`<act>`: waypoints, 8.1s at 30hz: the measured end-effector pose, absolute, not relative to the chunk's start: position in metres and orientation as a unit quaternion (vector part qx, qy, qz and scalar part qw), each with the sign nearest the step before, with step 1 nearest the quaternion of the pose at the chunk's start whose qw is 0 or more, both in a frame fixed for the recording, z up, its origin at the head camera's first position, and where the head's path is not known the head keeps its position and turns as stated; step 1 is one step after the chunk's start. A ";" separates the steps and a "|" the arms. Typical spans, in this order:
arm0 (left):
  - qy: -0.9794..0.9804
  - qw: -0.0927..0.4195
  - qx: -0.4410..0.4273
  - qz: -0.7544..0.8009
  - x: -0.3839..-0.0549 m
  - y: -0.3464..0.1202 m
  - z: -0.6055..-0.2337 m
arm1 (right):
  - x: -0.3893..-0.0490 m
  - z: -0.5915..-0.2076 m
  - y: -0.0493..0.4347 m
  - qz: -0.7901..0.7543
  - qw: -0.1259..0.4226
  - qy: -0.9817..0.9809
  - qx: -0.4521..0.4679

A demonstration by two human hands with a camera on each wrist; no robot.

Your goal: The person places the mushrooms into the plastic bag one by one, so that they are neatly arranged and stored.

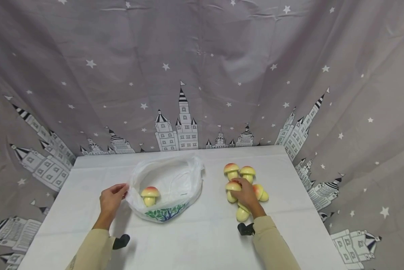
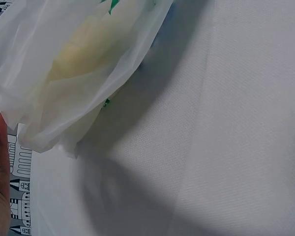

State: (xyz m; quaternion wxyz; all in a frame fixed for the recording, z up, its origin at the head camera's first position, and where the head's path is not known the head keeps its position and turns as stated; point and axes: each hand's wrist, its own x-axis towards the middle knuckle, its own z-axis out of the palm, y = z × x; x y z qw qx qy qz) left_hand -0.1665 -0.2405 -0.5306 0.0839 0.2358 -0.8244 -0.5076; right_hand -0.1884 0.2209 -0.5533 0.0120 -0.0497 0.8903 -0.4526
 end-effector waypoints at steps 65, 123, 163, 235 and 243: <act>-0.822 0.093 0.238 -0.509 -0.166 -0.240 -0.528 | -0.221 -0.509 0.102 -0.547 0.017 0.828 -0.119; -0.824 0.086 0.236 -0.508 -0.164 -0.238 -0.528 | -0.223 -0.538 0.004 -0.446 0.135 0.866 -0.183; -0.812 0.089 0.239 -0.525 -0.165 -0.242 -0.530 | -0.226 -0.531 0.001 -0.399 0.181 0.877 -0.196; -0.826 0.082 0.229 -0.508 -0.164 -0.233 -0.535 | -0.199 -0.515 0.274 -0.412 0.018 0.910 -0.038; -0.833 0.087 0.230 -0.495 -0.165 -0.237 -0.531 | -0.188 -0.525 0.291 -0.416 0.042 0.907 -0.038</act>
